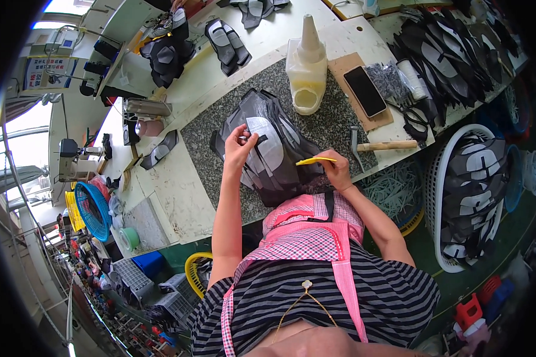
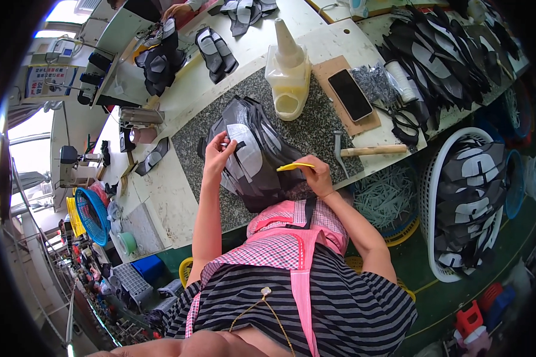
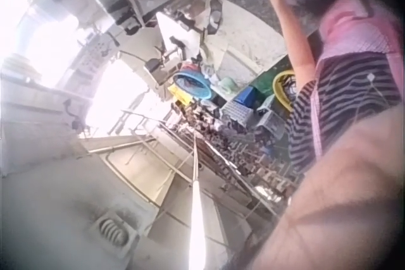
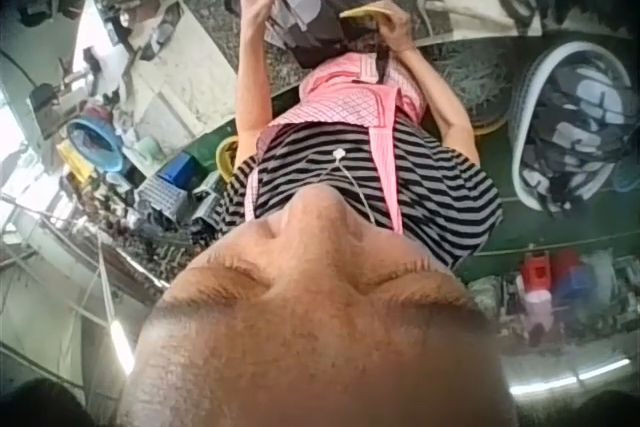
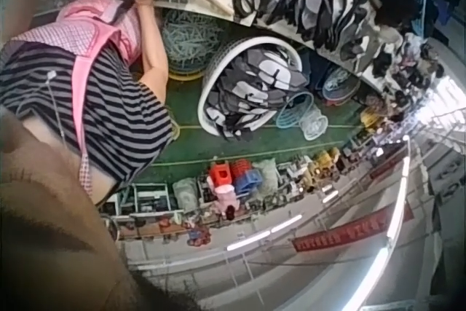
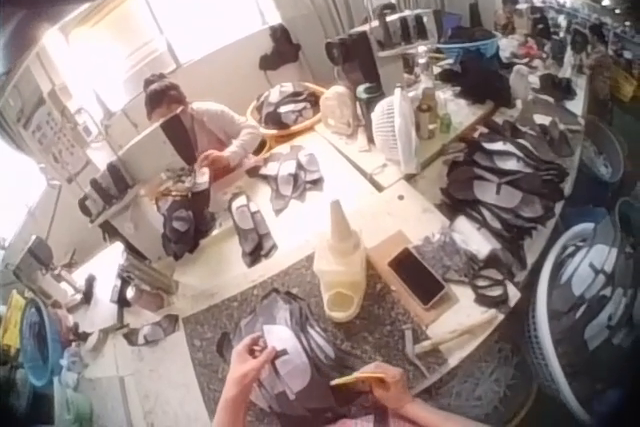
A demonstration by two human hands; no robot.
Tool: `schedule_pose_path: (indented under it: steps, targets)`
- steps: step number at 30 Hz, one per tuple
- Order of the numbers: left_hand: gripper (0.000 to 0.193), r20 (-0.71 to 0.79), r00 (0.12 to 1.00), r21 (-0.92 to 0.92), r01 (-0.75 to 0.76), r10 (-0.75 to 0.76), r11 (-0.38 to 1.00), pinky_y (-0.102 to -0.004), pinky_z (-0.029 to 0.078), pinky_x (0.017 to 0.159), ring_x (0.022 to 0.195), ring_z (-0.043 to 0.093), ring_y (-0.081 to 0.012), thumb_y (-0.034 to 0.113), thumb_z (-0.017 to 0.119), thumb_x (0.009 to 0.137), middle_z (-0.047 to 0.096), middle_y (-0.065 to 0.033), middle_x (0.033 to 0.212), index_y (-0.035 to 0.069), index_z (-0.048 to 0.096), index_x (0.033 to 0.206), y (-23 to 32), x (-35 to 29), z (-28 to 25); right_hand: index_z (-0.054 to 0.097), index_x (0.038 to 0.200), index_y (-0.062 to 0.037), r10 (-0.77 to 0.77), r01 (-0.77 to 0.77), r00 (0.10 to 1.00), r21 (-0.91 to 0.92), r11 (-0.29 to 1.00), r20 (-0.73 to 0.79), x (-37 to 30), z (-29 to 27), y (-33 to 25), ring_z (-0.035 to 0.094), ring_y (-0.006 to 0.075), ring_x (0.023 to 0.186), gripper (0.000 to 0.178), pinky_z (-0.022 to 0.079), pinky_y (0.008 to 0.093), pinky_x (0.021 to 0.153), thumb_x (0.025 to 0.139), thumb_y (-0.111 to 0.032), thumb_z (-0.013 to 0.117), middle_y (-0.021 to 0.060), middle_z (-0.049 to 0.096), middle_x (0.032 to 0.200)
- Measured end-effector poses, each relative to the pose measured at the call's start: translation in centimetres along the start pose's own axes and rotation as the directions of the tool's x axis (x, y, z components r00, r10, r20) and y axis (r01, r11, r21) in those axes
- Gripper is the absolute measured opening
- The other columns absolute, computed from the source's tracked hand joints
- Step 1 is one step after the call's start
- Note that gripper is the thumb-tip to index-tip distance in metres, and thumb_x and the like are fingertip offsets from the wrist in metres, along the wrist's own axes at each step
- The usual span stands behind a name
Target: Applying adhesive to shoe upper components using a handheld plastic spreader in a factory setting.
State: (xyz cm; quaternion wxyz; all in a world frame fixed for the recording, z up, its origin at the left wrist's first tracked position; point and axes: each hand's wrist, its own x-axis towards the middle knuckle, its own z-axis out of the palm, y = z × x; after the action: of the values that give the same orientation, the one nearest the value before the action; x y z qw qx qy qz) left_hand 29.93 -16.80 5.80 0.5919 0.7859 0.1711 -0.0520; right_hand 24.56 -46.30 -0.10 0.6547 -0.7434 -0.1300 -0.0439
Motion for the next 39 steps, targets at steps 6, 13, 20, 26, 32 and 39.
schedule_pose_path:
  steps: [6,13,20,26,32,39]
  targets:
    - [0.058,0.025,0.999,0.008,0.034,-0.034,0.999,-0.0165,0.038,0.062,0.069,0.044,-0.0009,0.018,0.075,0.083,0.052,0.0055,0.088,-0.005,0.051,0.13,0.8,-0.2,-0.4,0.069,0.094,-0.0041,-0.051,0.048,0.997,-0.047,0.998,-0.063,-0.9,-1.2,-2.1,0.066,0.0246,0.078,0.01,0.052,0.0316,0.069,0.087,-0.005,0.06,0.0094,0.067,0.087]
    - [0.06,-0.013,1.0,0.01,0.002,-0.002,1.0,-0.0161,0.037,0.06,0.069,0.042,-0.0018,0.021,0.078,0.08,0.052,0.0046,0.088,-0.007,0.052,0.126,0.1,-0.2,-0.3,0.069,0.095,-0.006,-0.088,0.078,0.989,-0.089,0.993,-0.118,-2.6,-1.9,-2.4,0.068,0.0281,0.081,0.015,0.053,0.0322,0.069,0.083,-0.004,0.059,0.0111,0.068,0.09]
    - [0.059,0.053,0.998,0.021,-0.022,0.021,1.0,-0.0164,0.037,0.059,0.069,0.041,-0.0015,0.021,0.073,0.085,0.05,0.0036,0.088,-0.008,0.048,0.129,0.4,-0.2,-0.4,0.067,0.091,-0.0031,-0.071,0.07,0.997,-0.052,0.996,-0.032,-1.1,-1.6,-3.3,0.065,0.0241,0.076,0.006,0.05,0.0302,0.066,0.087,-0.004,0.063,0.0098,0.066,0.084]
    - [0.047,0.101,0.993,0.167,-0.083,0.066,0.983,-0.0239,0.041,0.066,0.073,0.045,-0.0077,0.036,0.058,0.095,0.054,0.0003,0.091,-0.003,0.053,0.122,1.7,0.2,-0.3,0.066,0.093,-0.0034,-0.109,0.097,0.987,-0.101,0.99,-0.12,8.1,3.6,-5.8,0.063,0.0236,0.07,0.007,0.047,0.0304,0.061,0.088,-0.005,0.061,0.0102,0.064,0.082]
    - [0.05,0.17,0.962,0.027,0.21,-0.212,0.977,-0.0206,0.039,0.06,0.065,0.048,-0.0049,0.047,0.039,0.101,0.059,0.0021,0.083,0.002,0.059,0.107,2.5,2.5,-2.1,0.068,0.095,-0.0082,-0.439,0.484,0.86,-0.145,0.863,0.261,11.3,4.1,-9.1,0.065,0.0283,0.069,0.013,0.051,0.0343,0.06,0.084,-0.007,0.061,0.0087,0.065,0.083]
    - [0.054,0.162,0.945,-0.009,0.29,-0.285,0.957,-0.0221,0.038,0.054,0.058,0.047,-0.0071,0.049,0.04,0.1,0.059,-0.0007,0.071,-0.001,0.061,0.099,3.3,3.4,-1.4,0.057,0.077,0.0009,-0.113,0.109,0.994,-0.348,0.931,0.01,14.9,5.6,-6.6,0.054,0.0308,0.055,0.025,0.04,0.0389,0.051,0.089,-0.019,0.064,0.0132,0.055,0.068]
